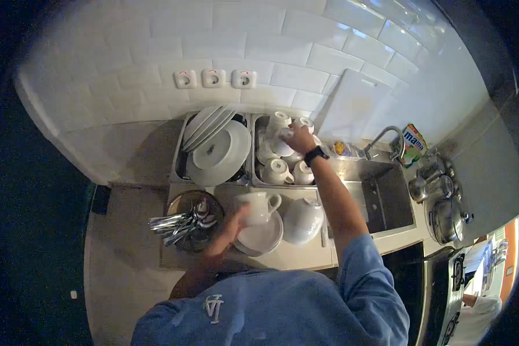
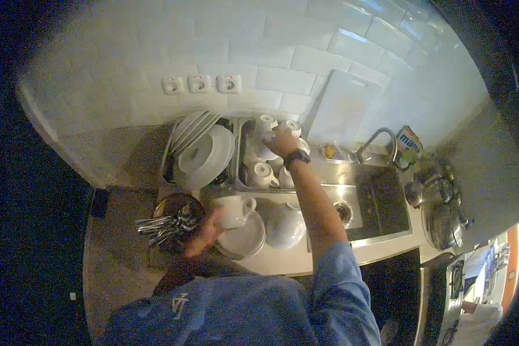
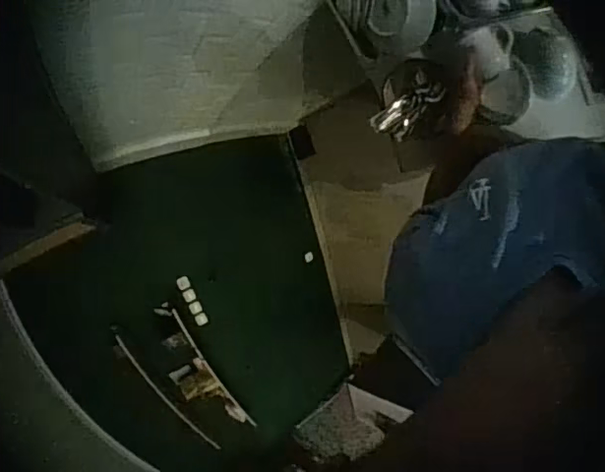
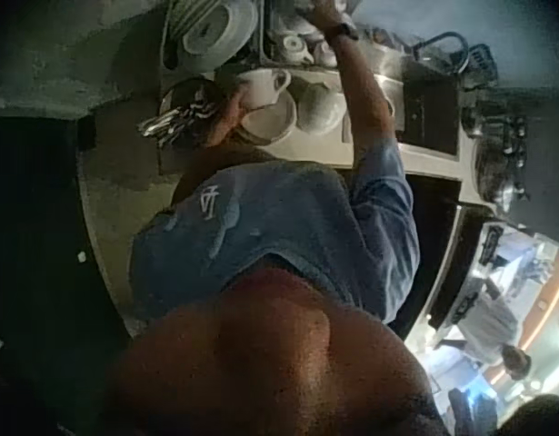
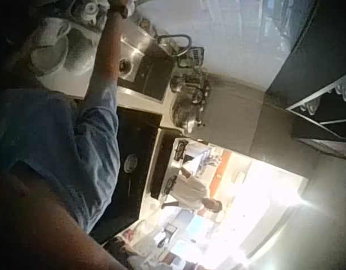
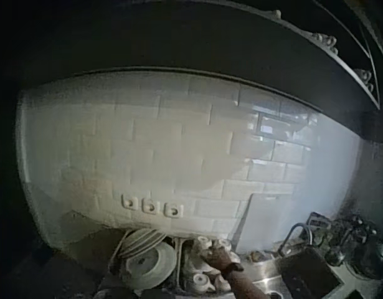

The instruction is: The person organizes cups and plates in a kitchen. They pick up mugs from a drying rack and place them onto an overhead shelf, then rinse a metal tray in a sink before placing it and several plates onto a rack.

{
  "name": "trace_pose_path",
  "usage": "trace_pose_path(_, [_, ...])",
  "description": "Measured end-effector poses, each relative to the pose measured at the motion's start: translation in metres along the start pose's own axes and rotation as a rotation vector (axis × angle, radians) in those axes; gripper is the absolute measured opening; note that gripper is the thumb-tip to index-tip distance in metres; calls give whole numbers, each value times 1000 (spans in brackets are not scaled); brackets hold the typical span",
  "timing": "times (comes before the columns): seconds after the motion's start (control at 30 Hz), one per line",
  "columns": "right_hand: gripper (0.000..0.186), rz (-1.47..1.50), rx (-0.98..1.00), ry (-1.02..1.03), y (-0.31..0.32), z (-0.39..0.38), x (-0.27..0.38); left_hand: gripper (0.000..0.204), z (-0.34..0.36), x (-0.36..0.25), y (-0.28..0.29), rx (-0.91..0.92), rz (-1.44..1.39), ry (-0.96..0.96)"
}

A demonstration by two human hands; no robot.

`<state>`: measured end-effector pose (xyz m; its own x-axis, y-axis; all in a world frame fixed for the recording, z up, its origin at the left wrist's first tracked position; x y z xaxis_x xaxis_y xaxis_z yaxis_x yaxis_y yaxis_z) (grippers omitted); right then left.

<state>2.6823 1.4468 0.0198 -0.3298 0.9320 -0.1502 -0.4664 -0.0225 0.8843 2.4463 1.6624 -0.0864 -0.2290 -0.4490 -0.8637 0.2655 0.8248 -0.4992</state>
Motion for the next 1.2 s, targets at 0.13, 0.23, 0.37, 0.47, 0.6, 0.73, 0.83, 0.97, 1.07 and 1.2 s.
trace_pose_path(0.13, [68,223,322,-241,-4,36,60,58,-35,-29,20,-186,-229,-43])
trace_pose_path(0.23, [71,151,506,-42,-25,51,98,71,-58,-72,8,-192,-61,-145])
trace_pose_path(0.37, [66,-304,520,-288,-132,11,-164,79,-7,-75,-67,164,172,-249])
trace_pose_path(0.47, [73,-118,434,-288,-148,39,-22,85,-37,-85,-22,-40,349,-318])
trace_pose_path(0.6, [86,-7,537,-269,-46,34,51,87,-48,-84,-3,-126,509,-306])
trace_pose_path(0.73, [100,283,231,-322,8,21,11,86,-43,-102,-30,-101,517,-379])
trace_pose_path(0.83, [87,920,395,-452,21,-5,15,87,-39,-105,-32,-88,611,-405])
trace_pose_path(0.97, [58,1697,463,-546,78,-48,71,88,-34,-117,-34,-79,631,-435])
trace_pose_path(1.07, [67,2056,412,-376,120,-71,91,89,-21,-113,-44,-77,555,-452])
trace_pose_path(1.2, [60,1993,79,-331,150,-101,78,86,-11,-127,-74,48,675,-457])
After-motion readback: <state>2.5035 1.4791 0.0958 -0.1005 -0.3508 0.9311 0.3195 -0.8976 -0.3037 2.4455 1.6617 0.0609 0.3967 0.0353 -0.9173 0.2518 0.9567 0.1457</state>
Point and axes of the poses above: each hand's wrist, its own z-axis towards the middle knuckle, its own y-axis out of the back of the hand, x = y × z, the point moved 10 cm from there along z, towards the middle knuckle, and after that the axes turned 6 degrees about -z, right-handed, at the moved point
